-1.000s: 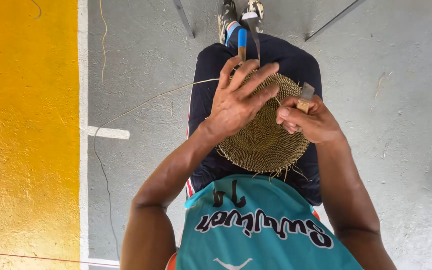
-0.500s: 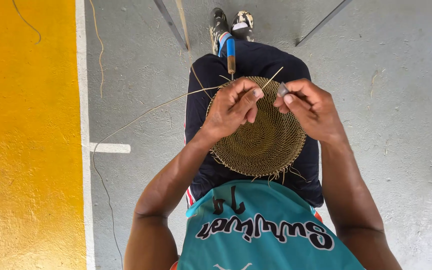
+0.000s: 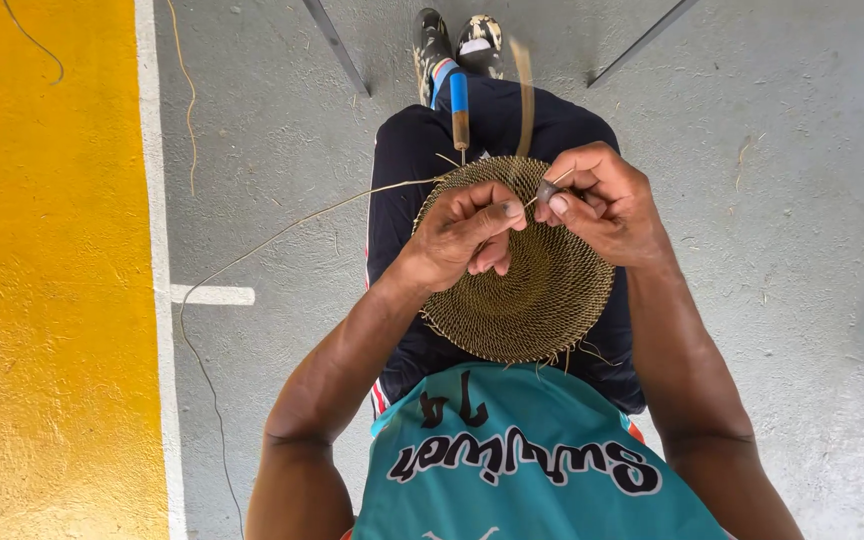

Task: Weaving the circular base of a basket using natural fibers and a small awl tool.

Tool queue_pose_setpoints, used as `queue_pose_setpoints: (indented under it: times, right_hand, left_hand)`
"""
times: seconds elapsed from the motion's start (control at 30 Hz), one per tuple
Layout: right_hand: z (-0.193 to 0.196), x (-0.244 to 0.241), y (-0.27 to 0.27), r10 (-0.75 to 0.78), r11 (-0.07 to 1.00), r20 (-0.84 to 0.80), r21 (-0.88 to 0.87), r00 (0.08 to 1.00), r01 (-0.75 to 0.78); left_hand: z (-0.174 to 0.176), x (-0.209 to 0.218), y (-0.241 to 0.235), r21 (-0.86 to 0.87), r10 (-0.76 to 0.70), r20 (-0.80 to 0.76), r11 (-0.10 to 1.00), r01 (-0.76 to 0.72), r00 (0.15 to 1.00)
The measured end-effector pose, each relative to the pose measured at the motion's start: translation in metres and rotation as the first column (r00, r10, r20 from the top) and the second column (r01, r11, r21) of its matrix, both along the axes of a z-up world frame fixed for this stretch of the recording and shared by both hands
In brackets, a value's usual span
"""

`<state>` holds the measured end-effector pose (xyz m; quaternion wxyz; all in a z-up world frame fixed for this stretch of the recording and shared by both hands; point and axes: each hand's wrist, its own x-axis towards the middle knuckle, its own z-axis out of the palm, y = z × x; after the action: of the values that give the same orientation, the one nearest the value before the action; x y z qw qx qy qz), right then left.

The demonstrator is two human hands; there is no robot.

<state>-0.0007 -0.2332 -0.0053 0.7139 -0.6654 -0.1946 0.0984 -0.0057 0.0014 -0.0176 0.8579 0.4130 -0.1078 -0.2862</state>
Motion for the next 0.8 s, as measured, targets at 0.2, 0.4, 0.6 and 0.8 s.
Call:
queue_pose_setpoints:
  times: [0.2,0.4,0.6,0.8]
  right_hand:
    - [-0.009,0.001,-0.001,-0.021,0.990,0.065,-0.137,0.998,0.030]
    - [-0.010,0.004,0.000,0.024,0.999,0.086,0.023,0.996,-0.026]
    - [-0.009,0.004,-0.007,-0.012,1.000,0.061,-0.009,0.998,0.013]
    - [-0.028,0.021,-0.038,-0.041,0.991,0.110,0.131,0.993,0.027]
  left_hand:
    - [0.001,-0.003,0.001,-0.067,-0.032,-0.068,0.997,0.027,0.997]
    - [-0.001,-0.003,0.001,-0.076,-0.021,-0.023,0.997,0.019,1.000]
    - [-0.002,-0.005,0.001,-0.060,-0.009,-0.002,0.998,0.009,1.000]
    - [-0.003,-0.006,0.003,-0.099,0.015,0.024,0.995,-0.012,1.000]
